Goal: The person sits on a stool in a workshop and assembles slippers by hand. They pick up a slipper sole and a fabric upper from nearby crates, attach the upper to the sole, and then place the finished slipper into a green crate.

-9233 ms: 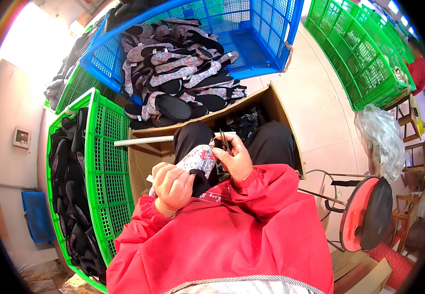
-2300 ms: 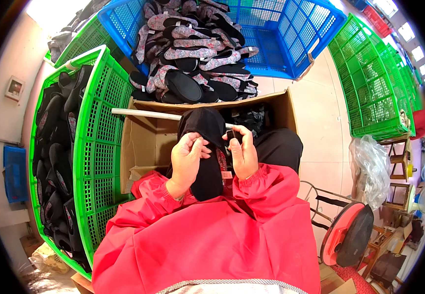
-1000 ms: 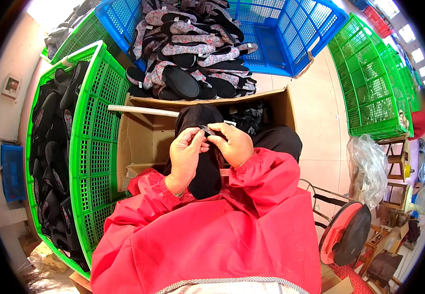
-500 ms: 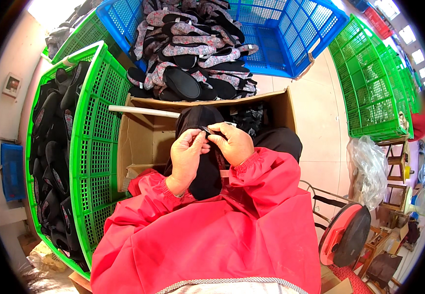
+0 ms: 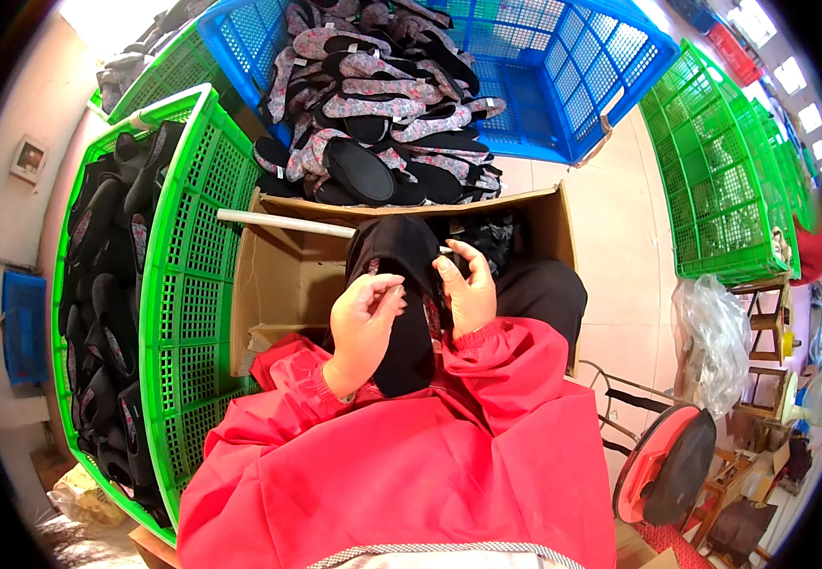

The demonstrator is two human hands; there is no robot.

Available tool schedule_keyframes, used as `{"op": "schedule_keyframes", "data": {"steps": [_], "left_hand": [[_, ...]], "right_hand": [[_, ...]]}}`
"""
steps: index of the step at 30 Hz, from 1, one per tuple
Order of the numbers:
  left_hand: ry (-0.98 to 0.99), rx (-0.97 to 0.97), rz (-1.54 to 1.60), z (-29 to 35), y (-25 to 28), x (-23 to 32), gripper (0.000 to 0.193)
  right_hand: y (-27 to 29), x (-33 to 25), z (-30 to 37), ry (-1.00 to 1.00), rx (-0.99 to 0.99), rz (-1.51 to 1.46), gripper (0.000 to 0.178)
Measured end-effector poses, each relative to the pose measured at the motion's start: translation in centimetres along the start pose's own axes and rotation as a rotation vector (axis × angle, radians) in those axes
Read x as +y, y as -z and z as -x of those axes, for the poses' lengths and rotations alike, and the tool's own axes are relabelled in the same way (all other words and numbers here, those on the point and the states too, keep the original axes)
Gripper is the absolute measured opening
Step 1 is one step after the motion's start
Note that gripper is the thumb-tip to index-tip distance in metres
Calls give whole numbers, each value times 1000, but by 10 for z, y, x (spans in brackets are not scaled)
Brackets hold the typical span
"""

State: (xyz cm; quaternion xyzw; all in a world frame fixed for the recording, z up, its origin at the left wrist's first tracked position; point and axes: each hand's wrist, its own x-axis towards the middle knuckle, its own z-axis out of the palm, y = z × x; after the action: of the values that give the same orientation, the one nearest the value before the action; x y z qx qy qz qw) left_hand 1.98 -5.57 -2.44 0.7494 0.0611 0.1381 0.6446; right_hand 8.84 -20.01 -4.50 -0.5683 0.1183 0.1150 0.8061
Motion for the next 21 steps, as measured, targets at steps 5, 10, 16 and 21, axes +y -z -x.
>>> {"op": "schedule_keyframes", "data": {"steps": [5,10,16,21], "left_hand": [[-151,305,-184,-7,18,-13,23],[140,198,59,-15,26,-35,27],[62,97,18,-21,27,-30,21],[168,46,-12,-20,32,-26,16]], "right_hand": [[11,4,-6,-17,23,55,12],[10,16,-5,202,-171,95,33],[17,28,0,128,-232,212,53],[13,37,12,143,-228,256,63]]}}
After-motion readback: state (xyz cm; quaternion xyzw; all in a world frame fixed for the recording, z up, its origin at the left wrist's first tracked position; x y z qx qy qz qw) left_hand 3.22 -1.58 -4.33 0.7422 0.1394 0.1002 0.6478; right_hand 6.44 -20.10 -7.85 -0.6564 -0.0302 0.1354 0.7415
